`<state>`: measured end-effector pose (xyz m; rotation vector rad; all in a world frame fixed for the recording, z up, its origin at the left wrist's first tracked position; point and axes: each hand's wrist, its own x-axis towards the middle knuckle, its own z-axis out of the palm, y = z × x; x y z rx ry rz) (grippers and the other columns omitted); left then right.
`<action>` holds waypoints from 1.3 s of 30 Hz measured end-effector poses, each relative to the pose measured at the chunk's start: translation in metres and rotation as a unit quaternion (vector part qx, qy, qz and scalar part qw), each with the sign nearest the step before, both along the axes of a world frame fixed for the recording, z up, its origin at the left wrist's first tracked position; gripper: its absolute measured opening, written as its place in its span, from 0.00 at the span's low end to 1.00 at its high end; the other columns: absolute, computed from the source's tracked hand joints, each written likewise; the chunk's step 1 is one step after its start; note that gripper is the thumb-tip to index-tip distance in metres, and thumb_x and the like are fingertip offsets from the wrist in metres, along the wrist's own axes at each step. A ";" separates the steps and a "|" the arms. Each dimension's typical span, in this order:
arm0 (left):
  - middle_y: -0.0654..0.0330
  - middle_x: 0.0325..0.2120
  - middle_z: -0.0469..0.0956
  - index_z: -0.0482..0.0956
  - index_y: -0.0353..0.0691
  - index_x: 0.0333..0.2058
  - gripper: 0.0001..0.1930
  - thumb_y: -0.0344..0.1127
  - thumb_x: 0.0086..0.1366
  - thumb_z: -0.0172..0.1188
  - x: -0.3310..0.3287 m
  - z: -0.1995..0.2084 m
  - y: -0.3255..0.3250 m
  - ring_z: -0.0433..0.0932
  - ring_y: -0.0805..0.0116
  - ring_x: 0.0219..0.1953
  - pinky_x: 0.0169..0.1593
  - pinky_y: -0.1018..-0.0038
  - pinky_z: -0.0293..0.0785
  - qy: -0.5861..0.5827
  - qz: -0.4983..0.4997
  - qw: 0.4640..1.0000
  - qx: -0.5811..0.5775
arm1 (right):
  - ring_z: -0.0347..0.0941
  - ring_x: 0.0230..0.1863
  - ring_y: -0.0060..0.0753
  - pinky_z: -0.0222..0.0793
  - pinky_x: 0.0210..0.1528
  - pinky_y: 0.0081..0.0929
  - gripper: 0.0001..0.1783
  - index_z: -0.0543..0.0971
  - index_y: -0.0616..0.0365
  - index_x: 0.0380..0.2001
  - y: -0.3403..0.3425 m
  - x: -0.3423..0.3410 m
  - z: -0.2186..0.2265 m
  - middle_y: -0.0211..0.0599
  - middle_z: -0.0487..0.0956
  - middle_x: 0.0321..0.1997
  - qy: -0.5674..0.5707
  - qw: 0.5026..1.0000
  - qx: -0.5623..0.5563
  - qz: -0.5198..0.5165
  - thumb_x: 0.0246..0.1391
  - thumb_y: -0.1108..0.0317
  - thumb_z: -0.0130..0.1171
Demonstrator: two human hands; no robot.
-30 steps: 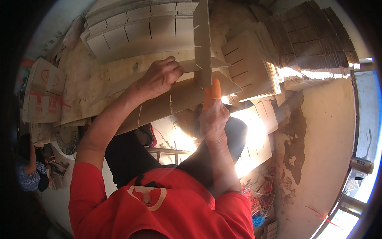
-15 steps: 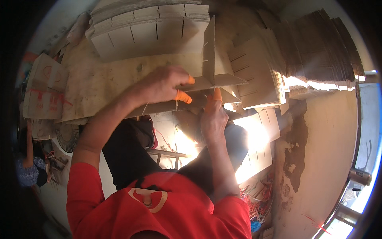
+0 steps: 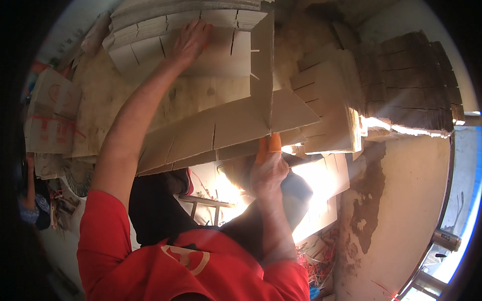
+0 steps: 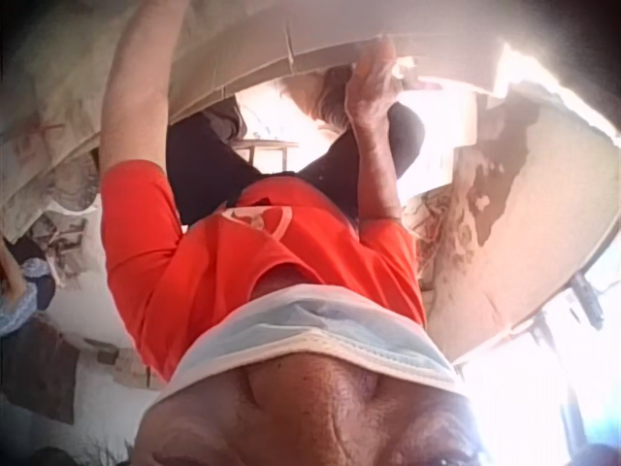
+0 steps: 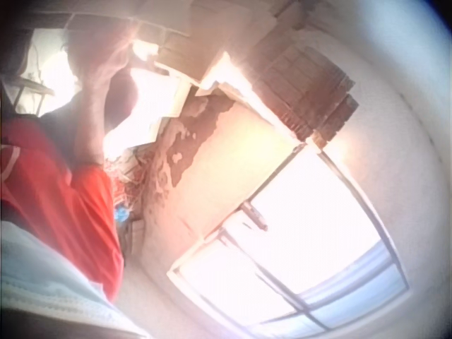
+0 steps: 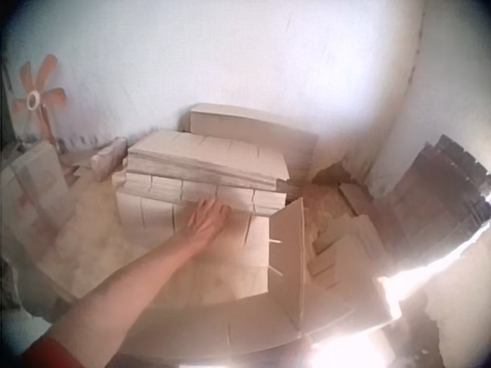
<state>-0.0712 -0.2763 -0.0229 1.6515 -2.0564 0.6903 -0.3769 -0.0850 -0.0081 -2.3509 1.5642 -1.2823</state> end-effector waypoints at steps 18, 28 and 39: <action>0.59 0.29 0.76 0.76 0.39 0.32 0.10 0.26 0.48 0.56 0.011 0.017 0.012 0.72 0.60 0.37 0.43 0.65 0.68 0.018 -0.104 0.993 -0.046 | 0.75 0.46 0.40 0.71 0.46 0.27 0.20 0.70 0.67 0.51 0.007 0.007 0.013 0.48 0.75 0.49 -0.021 0.998 -0.044 0.031 0.54 0.82 0.53; 0.55 0.28 0.78 0.76 0.40 0.37 0.11 0.28 0.53 0.56 -0.016 0.034 0.039 0.77 0.57 0.33 0.36 0.63 0.73 0.149 -0.060 0.967 0.195 | 0.75 0.45 0.40 0.72 0.45 0.26 0.21 0.69 0.67 0.51 0.005 0.007 0.015 0.47 0.75 0.49 -0.007 0.999 -0.035 0.023 0.53 0.81 0.55; 0.55 0.26 0.78 0.81 0.42 0.29 0.10 0.24 0.49 0.53 -0.038 0.035 0.060 0.77 0.54 0.34 0.36 0.60 0.73 0.092 -0.119 0.963 0.223 | 0.74 0.33 0.38 0.70 0.33 0.26 0.24 0.68 0.67 0.53 0.005 0.001 0.013 0.43 0.75 0.38 0.036 0.997 -0.068 0.025 0.50 0.82 0.57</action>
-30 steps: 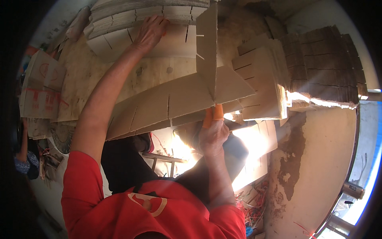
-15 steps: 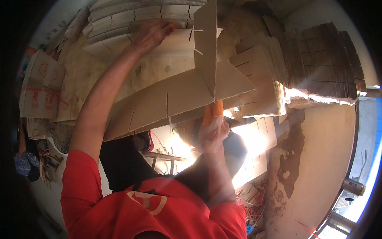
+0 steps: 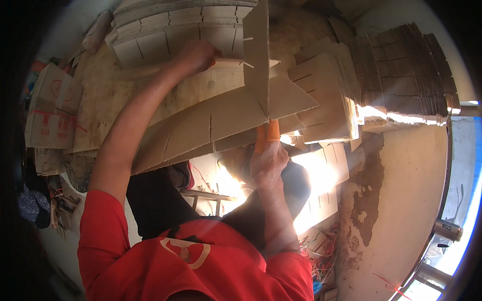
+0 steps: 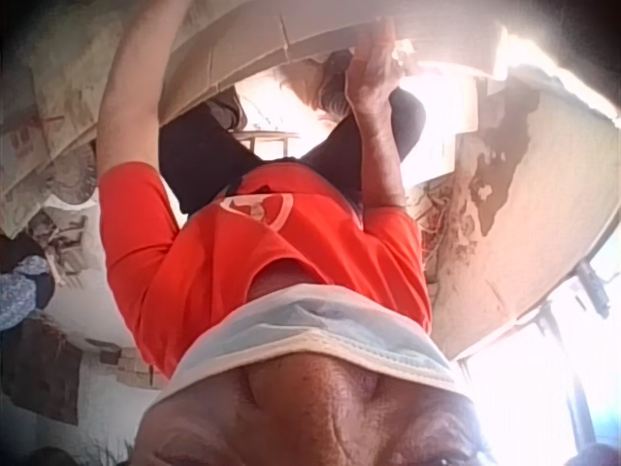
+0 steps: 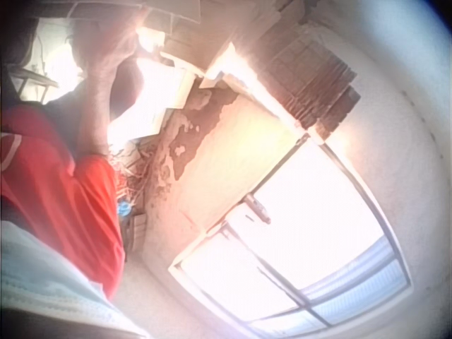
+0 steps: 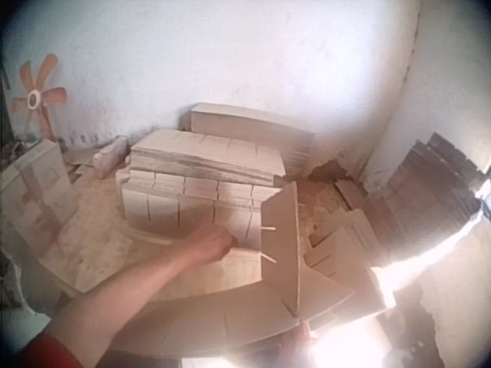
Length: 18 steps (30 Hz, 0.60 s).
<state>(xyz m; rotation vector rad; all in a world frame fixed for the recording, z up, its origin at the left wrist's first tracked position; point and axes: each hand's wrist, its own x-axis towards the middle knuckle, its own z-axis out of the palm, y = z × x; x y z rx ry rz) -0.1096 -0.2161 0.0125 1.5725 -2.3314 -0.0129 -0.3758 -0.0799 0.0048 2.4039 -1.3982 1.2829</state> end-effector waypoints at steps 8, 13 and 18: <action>0.50 0.18 0.74 0.75 0.37 0.20 0.02 0.24 0.45 0.54 -0.014 0.000 0.009 0.75 0.51 0.25 0.26 0.61 0.71 0.016 -0.098 0.991 -0.092 | 0.76 0.42 0.37 0.73 0.40 0.26 0.25 0.65 0.67 0.56 0.003 0.004 0.005 0.46 0.76 0.47 -0.021 0.999 0.042 -0.002 0.54 0.82 0.53; 0.51 0.15 0.71 0.70 0.35 0.17 0.03 0.22 0.45 0.53 -0.031 0.017 0.028 0.73 0.52 0.22 0.24 0.62 0.69 0.073 -0.118 0.985 -0.103 | 0.76 0.41 0.41 0.71 0.40 0.29 0.25 0.63 0.66 0.57 0.006 0.004 0.006 0.50 0.76 0.45 -0.039 0.990 0.133 -0.027 0.56 0.80 0.51; 0.50 0.16 0.73 0.74 0.36 0.17 0.02 0.23 0.43 0.53 -0.046 0.035 0.056 0.75 0.51 0.24 0.29 0.61 0.72 0.144 -0.142 0.972 -0.122 | 0.74 0.21 0.43 0.71 0.24 0.32 0.34 0.57 0.64 0.61 0.002 -0.001 -0.004 0.45 0.78 0.29 0.038 0.997 0.066 -0.027 0.48 0.82 0.52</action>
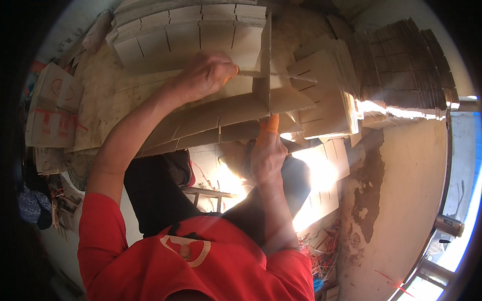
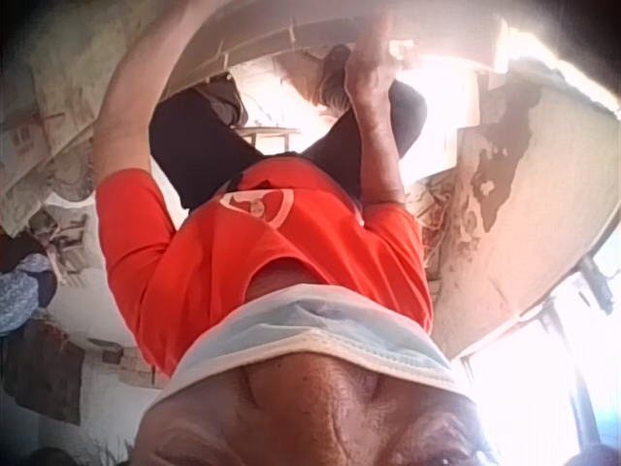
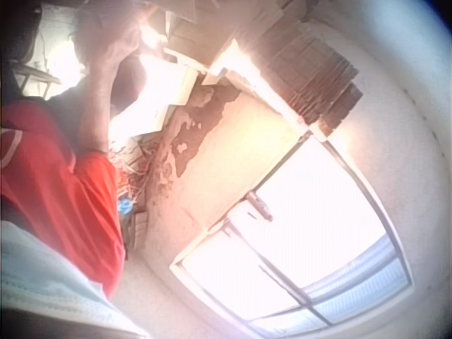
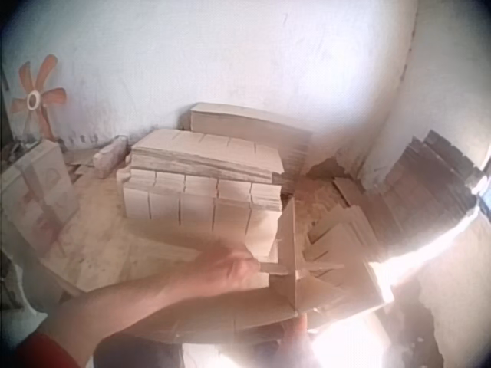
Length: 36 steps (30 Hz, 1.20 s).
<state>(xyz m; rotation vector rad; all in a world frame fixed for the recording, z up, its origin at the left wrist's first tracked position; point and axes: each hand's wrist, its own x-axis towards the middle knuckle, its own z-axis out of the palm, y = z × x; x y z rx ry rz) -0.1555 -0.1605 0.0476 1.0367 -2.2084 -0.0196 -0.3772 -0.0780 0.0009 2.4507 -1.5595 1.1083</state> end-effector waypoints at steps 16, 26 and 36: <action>0.57 0.37 0.73 0.69 0.38 0.41 0.25 0.42 0.47 0.68 0.057 0.004 -0.088 0.69 0.58 0.47 0.46 0.65 0.68 -0.189 0.291 0.934 0.080 | 0.74 0.18 0.34 0.67 0.18 0.25 0.31 0.65 0.68 0.56 -0.009 0.002 -0.005 0.44 0.79 0.29 -0.004 0.995 -0.101 0.012 0.46 0.81 0.61; 0.58 0.35 0.72 0.70 0.43 0.42 0.18 0.23 0.49 0.55 0.088 -0.063 -0.114 0.69 0.58 0.45 0.47 0.63 0.66 -0.151 0.271 0.950 -0.032 | 0.76 0.48 0.41 0.73 0.45 0.26 0.24 0.66 0.70 0.55 -0.003 0.005 -0.005 0.54 0.72 0.54 -0.079 0.994 -0.035 0.065 0.53 0.84 0.52; 0.58 0.26 0.76 0.75 0.40 0.32 0.08 0.25 0.52 0.55 0.063 -0.042 -0.073 0.77 0.56 0.32 0.34 0.63 0.72 -0.111 0.156 0.979 0.071 | 0.77 0.46 0.40 0.74 0.44 0.25 0.23 0.66 0.71 0.54 0.003 0.007 0.002 0.54 0.73 0.52 -0.084 0.994 -0.028 0.070 0.53 0.85 0.52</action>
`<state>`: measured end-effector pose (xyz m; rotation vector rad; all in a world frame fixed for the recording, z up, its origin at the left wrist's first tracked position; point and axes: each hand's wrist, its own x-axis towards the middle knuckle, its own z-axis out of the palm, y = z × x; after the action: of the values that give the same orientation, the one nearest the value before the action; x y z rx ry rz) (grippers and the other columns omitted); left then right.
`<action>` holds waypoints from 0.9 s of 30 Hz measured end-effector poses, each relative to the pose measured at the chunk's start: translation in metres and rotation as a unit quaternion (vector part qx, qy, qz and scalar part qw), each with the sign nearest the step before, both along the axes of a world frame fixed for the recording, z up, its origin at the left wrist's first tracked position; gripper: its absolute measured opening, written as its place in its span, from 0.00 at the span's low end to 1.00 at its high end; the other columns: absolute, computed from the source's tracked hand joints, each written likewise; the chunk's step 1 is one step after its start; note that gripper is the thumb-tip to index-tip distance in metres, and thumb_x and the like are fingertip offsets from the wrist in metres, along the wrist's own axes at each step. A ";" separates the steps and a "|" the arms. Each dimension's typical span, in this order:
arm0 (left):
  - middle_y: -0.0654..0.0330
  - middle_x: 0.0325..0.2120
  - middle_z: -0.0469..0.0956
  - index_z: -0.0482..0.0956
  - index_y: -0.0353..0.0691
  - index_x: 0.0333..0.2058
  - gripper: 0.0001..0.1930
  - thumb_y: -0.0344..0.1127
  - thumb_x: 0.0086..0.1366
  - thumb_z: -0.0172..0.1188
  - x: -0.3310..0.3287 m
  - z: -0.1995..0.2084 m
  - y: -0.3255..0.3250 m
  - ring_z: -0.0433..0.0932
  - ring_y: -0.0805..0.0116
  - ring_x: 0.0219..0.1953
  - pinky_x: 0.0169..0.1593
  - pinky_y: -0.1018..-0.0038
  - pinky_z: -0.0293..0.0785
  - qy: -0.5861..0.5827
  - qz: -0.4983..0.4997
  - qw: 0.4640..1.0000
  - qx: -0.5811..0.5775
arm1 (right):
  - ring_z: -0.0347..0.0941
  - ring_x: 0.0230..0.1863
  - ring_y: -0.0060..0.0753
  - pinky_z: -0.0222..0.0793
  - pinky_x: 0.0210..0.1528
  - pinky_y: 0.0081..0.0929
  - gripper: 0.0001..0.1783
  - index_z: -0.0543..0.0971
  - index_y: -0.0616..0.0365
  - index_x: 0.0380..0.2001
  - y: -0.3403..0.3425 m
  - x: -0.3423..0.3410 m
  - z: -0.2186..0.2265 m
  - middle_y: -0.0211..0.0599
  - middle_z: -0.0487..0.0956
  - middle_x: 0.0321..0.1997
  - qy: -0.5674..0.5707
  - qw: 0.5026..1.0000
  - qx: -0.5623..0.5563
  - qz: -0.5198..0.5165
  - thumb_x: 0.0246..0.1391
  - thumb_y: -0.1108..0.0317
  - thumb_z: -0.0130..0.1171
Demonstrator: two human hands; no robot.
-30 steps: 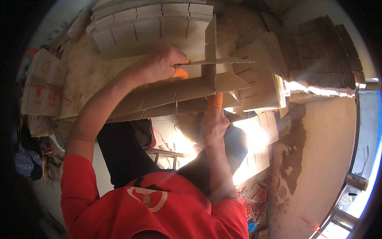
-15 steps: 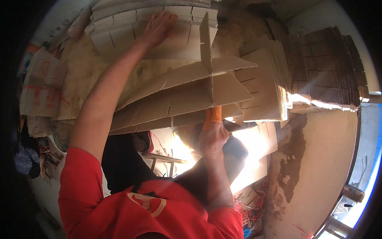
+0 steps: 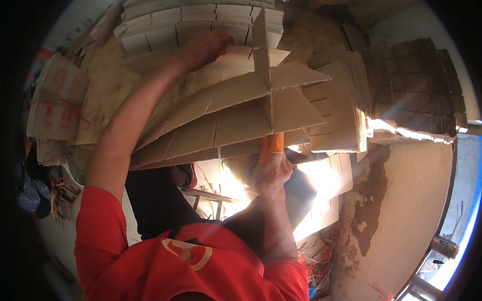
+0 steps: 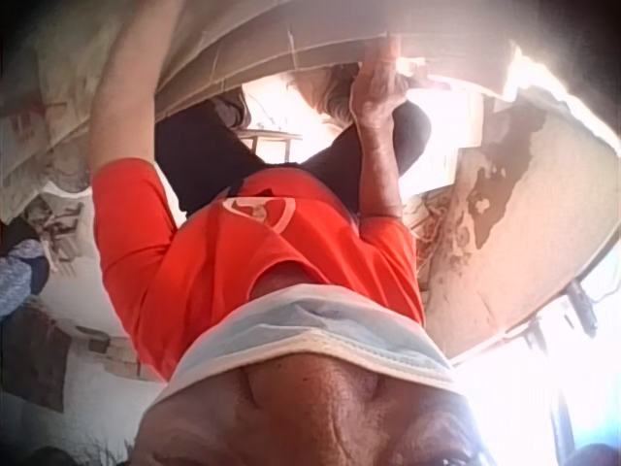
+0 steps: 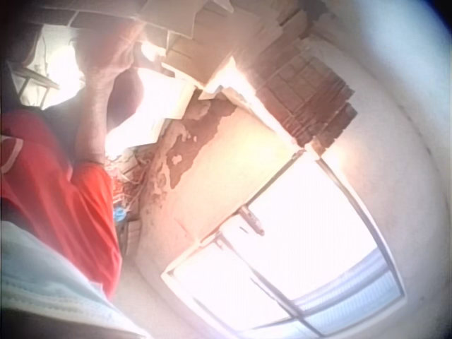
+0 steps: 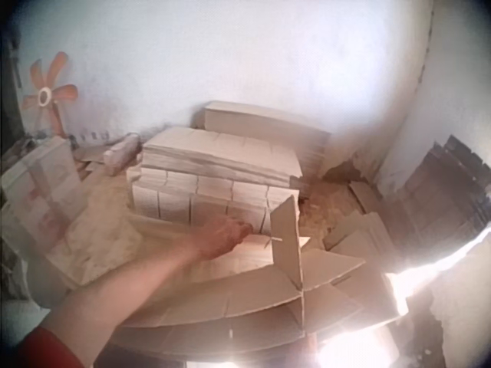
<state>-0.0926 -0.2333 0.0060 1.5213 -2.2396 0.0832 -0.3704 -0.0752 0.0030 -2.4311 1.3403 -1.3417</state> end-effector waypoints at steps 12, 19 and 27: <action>0.60 0.22 0.76 0.75 0.40 0.28 0.10 0.19 0.45 0.56 -0.015 -0.002 0.014 0.77 0.58 0.29 0.29 0.65 0.73 0.025 -0.062 0.991 -0.118 | 0.74 0.50 0.43 0.74 0.47 0.29 0.23 0.66 0.73 0.53 0.001 -0.001 0.002 0.57 0.72 0.52 0.024 0.998 0.051 -0.011 0.51 0.87 0.52; 0.56 0.20 0.75 0.74 0.38 0.26 0.09 0.19 0.44 0.55 -0.024 -0.001 0.019 0.76 0.55 0.27 0.28 0.62 0.71 0.085 -0.079 0.988 -0.101 | 0.74 0.24 0.42 0.70 0.24 0.30 0.27 0.65 0.69 0.56 -0.002 -0.001 0.004 0.51 0.76 0.30 0.067 0.997 0.021 -0.026 0.51 0.81 0.55; 0.51 0.22 0.76 0.75 0.37 0.28 0.08 0.21 0.46 0.57 -0.020 0.000 0.027 0.76 0.50 0.27 0.28 0.62 0.71 0.068 -0.041 0.995 -0.061 | 0.75 0.24 0.49 0.71 0.23 0.36 0.24 0.67 0.67 0.53 -0.001 -0.001 0.018 0.52 0.78 0.30 0.090 0.995 0.048 -0.020 0.52 0.79 0.55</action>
<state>-0.1129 -0.2062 0.0062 1.3292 -2.1454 0.0861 -0.3718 -0.0764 0.0209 -2.5228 1.4621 -1.0606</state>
